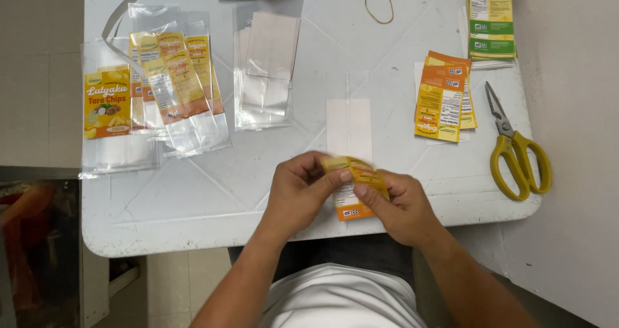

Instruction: The person places small yellow packets of taro chips into clear plastic bags on a white table. They smooth the packets inside the bags and move the completed packages to a stack on the left side of the workspace.

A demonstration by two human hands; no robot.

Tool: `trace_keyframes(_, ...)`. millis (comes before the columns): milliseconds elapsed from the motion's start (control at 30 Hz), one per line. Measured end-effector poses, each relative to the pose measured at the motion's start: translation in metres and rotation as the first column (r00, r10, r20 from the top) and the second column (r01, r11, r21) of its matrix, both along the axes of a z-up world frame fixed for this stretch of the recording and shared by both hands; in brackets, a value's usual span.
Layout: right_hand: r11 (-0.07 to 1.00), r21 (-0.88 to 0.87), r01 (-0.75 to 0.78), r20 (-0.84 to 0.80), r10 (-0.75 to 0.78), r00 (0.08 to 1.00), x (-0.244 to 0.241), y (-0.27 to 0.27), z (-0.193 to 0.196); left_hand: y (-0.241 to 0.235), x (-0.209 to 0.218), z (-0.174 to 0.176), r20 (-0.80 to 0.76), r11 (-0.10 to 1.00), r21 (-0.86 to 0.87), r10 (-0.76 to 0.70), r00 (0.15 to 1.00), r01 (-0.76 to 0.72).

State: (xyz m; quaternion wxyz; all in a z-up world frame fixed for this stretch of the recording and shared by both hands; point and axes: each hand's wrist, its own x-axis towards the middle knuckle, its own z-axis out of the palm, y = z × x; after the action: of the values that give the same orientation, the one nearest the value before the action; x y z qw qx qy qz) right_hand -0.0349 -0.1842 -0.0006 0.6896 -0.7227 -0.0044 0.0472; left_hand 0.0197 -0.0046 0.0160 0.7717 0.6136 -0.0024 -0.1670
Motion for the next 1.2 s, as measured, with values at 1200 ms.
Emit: trace_keyframes(1200, 0.792, -0.584, 0.179, 0.037, -0.194, 0.980, 0.061, -0.038, -0.016, 0.003, 0.069, -0.054, 0.445, 0.659, 0.750, -0.443, 0.778, -0.054)
